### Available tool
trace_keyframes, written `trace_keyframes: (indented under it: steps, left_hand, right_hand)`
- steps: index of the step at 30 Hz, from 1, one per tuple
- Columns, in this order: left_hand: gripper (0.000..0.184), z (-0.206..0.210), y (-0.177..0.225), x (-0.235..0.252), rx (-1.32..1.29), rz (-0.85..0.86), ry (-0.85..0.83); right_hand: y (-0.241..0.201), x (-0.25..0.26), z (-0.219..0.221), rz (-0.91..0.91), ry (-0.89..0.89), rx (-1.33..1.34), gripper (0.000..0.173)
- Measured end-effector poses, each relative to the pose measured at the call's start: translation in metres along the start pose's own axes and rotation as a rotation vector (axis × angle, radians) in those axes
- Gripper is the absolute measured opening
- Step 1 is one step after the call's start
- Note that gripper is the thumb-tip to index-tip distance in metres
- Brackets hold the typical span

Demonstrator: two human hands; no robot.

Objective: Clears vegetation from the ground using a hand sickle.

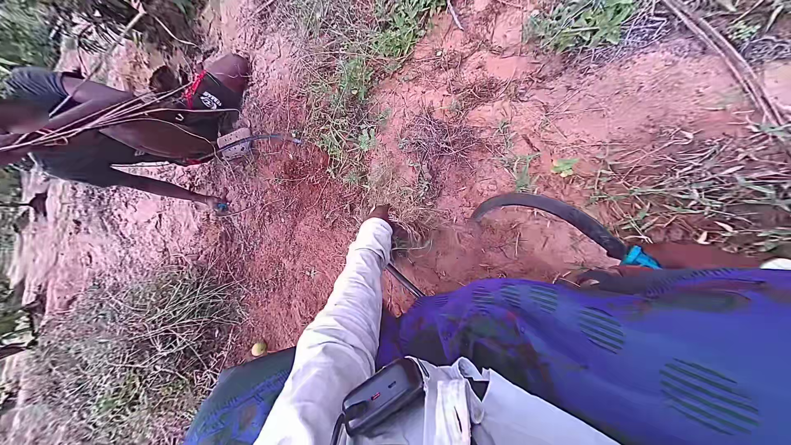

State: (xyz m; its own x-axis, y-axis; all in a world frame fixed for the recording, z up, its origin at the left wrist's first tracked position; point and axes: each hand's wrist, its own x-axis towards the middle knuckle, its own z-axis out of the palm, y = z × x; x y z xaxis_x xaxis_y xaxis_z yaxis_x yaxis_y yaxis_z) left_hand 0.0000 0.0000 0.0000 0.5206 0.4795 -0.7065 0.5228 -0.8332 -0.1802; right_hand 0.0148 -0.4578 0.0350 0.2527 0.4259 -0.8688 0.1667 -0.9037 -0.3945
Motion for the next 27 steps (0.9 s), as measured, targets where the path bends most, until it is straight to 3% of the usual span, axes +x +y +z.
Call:
trace_keyframes:
  steps: [2, 5, 11, 15, 19, 22, 27]
  left_hand:
    - [0.073, -0.015, -0.009, 0.01, -0.169, -0.06, 0.159]
    - [0.078, -0.063, -0.009, -0.002, -0.224, -0.085, 0.21]
    - [0.062, -0.101, -0.018, 0.017, -0.16, -0.075, 0.252]
    - [0.058, -0.076, -0.029, 0.04, -0.346, -0.171, 0.289]
    - [0.07, -0.02, -0.039, 0.061, -0.478, -0.246, 0.216]
    - [0.092, -0.011, -0.011, 0.057, -0.432, -0.076, 0.289]
    - [0.085, -0.023, 0.06, 0.017, -0.218, 0.14, 0.161]
  right_hand:
    - [0.031, 0.003, -0.006, 0.033, 0.228, 0.108, 0.041]
    - [0.011, -0.007, -0.033, 0.119, 0.36, 0.196, 0.042]
    - [-0.08, -0.012, -0.123, 0.048, 0.319, -0.209, 0.049]
    - [-0.131, 0.0, -0.157, 0.045, 0.236, -0.302, 0.053]
    - [-0.131, 0.022, -0.138, 0.053, 0.28, -0.261, 0.05]
    - [-0.104, 0.026, -0.115, 0.07, 0.339, -0.16, 0.053]
    - [-0.075, 0.028, -0.111, 0.123, 0.381, 0.055, 0.052]
